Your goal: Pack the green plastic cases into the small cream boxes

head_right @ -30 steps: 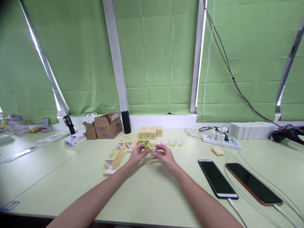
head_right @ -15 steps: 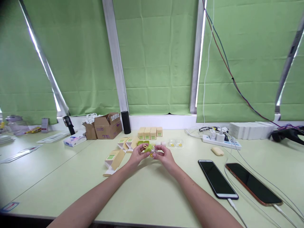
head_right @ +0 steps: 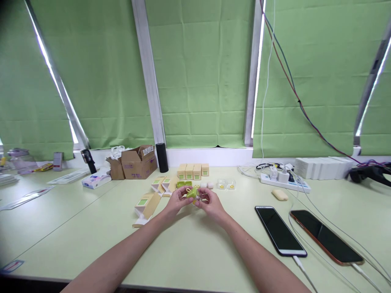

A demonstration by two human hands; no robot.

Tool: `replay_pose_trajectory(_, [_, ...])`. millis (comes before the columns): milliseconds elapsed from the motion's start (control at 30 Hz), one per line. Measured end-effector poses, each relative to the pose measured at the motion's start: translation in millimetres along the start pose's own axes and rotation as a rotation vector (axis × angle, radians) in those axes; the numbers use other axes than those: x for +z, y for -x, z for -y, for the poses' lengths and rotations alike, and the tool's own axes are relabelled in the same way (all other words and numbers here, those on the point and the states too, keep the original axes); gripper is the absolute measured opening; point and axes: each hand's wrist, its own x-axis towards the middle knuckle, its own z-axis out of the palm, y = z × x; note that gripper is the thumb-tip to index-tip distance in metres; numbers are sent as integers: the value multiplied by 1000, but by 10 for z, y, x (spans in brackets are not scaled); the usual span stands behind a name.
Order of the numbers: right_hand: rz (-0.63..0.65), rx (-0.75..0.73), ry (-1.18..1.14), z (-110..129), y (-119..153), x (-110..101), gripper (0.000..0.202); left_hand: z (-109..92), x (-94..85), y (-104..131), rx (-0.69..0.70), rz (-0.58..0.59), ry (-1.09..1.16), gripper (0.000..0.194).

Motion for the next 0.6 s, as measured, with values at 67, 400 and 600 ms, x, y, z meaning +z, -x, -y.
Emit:
replay_pose_trajectory(67, [6,8,-19,-8,1,2,54,6,-6,-7,-5,-10,-9,66])
replay_pose_trajectory(400, [29,37,-84,57,26,3,53,24,-24,-4,22,4,-91,66])
replay_pose_trajectory(600, [-51,-31,-92,133,55,25,58,-113,76,79,108,-44,-218,63])
